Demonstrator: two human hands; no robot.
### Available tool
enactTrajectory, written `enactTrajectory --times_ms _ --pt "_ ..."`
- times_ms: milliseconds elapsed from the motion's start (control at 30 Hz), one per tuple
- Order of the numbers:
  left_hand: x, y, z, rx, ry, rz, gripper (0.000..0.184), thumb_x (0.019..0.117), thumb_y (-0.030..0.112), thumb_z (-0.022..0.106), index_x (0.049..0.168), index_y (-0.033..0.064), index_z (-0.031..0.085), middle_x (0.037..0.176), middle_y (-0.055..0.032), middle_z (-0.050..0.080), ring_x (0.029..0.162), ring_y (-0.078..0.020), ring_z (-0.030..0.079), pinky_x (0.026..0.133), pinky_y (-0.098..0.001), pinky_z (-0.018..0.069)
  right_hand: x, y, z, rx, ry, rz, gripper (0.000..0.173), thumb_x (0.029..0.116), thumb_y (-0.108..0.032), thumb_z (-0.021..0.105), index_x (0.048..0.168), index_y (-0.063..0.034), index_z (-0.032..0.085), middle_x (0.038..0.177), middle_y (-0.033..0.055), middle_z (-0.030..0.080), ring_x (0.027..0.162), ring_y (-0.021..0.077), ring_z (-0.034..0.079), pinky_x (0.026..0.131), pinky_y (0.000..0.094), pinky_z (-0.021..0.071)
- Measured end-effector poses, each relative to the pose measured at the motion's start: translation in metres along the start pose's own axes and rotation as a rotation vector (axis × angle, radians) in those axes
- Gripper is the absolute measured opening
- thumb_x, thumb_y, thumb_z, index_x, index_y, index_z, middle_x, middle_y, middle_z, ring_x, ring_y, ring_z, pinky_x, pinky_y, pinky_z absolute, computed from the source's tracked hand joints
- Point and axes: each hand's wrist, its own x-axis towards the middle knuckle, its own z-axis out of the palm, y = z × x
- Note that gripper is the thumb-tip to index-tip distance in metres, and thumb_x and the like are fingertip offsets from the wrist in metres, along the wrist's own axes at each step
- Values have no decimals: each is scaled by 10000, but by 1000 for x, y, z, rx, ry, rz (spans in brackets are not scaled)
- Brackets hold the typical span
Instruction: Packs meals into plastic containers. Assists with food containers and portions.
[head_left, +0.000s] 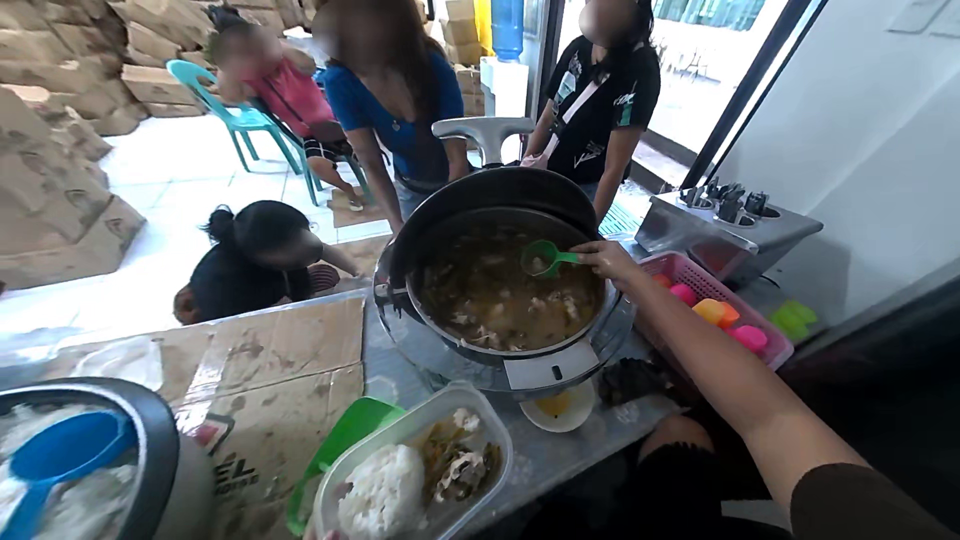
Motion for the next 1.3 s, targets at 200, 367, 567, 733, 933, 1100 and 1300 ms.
enactTrajectory --times_ms 200,367,567,733,933,1100,1300 --pt "10 19 51 23 104 -29 446 924 226 441 1356 116 407 1085 75 677 979 -41 687 834 -263 605 -41 -29 -3 309 -139 -103 235 1036 -62 551 1248 -14 638 856 -22 670 483 -39 337 444 147 289" --pt "19 25 80 62 146 -61 584 966 246 425 1491 72 237 1157 -32 635 942 -112 709 749 -300 631 -92 -68 6 333 -246 -221 200 1030 -28 540 1192 -23 656 862 -45 662 487 -49 374 443 118 325" --pt "20 24 86 32 115 -53 548 985 230 413 1477 71 231 1137 -51 648 925 -139 724 728 -314 640 -151 -82 23 -8 -203 -485 208 1014 -26 585 1185 -38 703 1057 27 725 802 19 636 720 202 532" --pt "17 24 88 19 103 -78 520 975 210 401 1459 85 259 1136 -42 652 912 -145 727 685 -331 645 -173 -65 40 -523 118 -1212 257 921 -11 592 1114 -43 759 946 109 732 755 223 714 608 367 586" --pt "17 23 89 27 104 -74 530 968 206 391 1463 87 244 1136 -40 650 908 -136 725 688 -320 641 -185 -61 46 -722 343 -1519 233 966 -21 567 1102 -66 751 970 112 756 633 223 645 526 329 480" --pt "15 27 86 11 136 -78 505 976 191 364 1459 84 262 1150 -54 641 921 -151 723 703 -334 643 -168 -51 47 -445 288 -1285 225 962 -15 576 1101 -21 753 1009 119 760 853 195 738 727 321 605" --pt "14 38 63 32 237 -39 488 986 216 350 1452 88 289 1137 -57 642 925 -149 711 704 -330 630 -116 0 45 -114 229 -561 280 1044 -79 545 1279 4 672 1232 187 699 1096 272 688 975 462 535"
